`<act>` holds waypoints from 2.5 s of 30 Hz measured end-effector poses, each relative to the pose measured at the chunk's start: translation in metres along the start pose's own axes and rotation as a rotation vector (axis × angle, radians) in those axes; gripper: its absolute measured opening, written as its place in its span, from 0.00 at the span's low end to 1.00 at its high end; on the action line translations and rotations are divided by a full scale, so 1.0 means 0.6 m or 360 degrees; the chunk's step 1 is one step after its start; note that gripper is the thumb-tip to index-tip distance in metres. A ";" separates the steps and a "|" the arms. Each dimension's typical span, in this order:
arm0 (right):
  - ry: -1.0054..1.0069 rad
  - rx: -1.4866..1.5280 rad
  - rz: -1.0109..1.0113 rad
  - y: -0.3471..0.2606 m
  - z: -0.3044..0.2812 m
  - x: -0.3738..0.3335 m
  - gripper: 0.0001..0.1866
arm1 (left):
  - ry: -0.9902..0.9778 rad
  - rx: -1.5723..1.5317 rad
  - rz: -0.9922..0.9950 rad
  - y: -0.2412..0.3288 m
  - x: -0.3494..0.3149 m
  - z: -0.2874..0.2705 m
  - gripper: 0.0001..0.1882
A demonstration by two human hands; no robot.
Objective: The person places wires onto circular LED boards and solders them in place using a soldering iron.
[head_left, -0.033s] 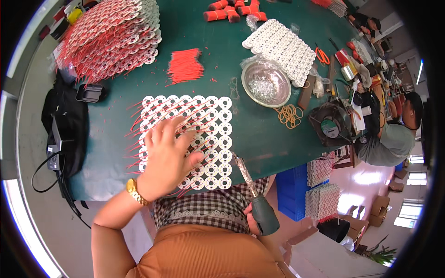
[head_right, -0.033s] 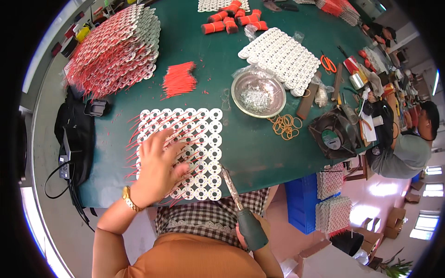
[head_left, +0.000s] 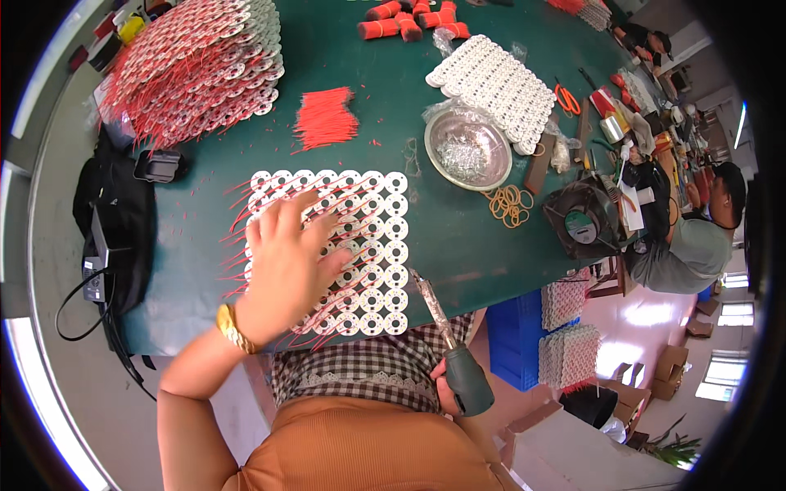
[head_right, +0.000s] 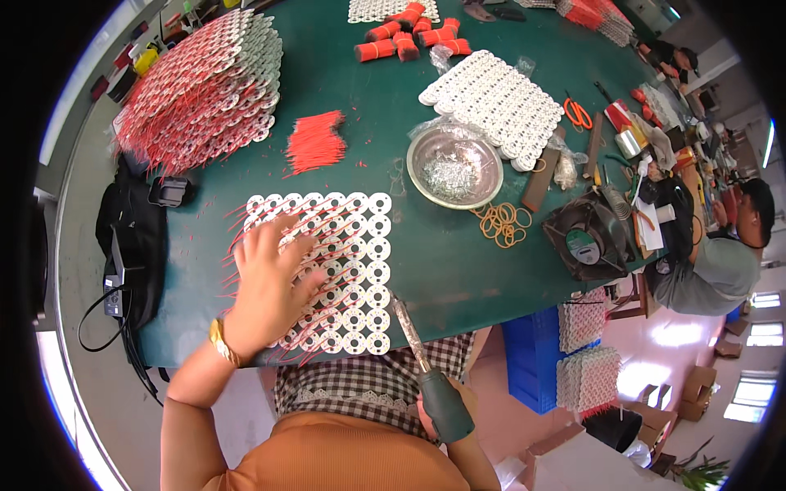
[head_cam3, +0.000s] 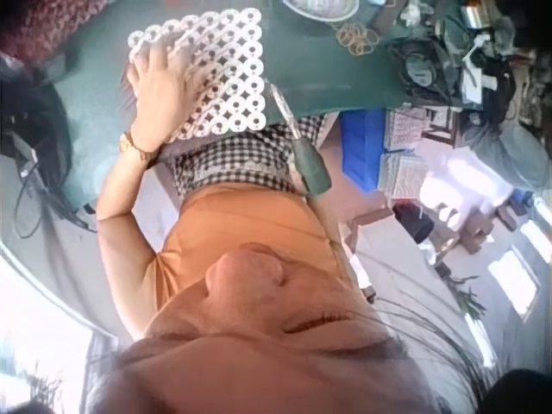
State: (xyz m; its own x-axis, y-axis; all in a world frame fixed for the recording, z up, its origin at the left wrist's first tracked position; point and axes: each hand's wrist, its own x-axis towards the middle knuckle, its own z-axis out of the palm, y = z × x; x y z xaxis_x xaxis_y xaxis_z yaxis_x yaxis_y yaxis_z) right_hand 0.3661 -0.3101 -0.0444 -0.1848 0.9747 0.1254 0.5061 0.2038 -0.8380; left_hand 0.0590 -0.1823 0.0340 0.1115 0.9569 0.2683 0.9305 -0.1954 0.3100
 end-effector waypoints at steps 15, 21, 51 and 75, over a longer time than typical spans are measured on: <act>0.0100 0.0133 0.0066 0.032 0.035 -0.049 0.08 | 0.0542 0.0574 0.0170 -0.142 0.218 0.114 0.06; 0.0072 0.0198 -0.0117 0.284 0.069 -0.147 0.03 | 0.0549 0.0069 0.0034 -0.132 0.233 0.095 0.05; -0.0253 0.0212 -0.0129 -0.035 -0.018 0.013 0.11 | -0.0068 -0.0521 -0.0228 0.075 -0.079 0.037 0.03; -0.0525 0.0527 0.0914 0.166 0.050 -0.130 0.23 | -0.0159 -0.0470 -0.0167 0.059 -0.068 0.037 0.06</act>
State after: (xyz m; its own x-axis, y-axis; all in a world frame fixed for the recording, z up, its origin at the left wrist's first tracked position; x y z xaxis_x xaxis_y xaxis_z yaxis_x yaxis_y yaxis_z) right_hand 0.4056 -0.3686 -0.1532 -0.2375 0.8306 -0.5036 0.3283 -0.4193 -0.8464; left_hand 0.0951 -0.2237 0.0136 0.0679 0.9885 0.1348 0.7987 -0.1348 0.5864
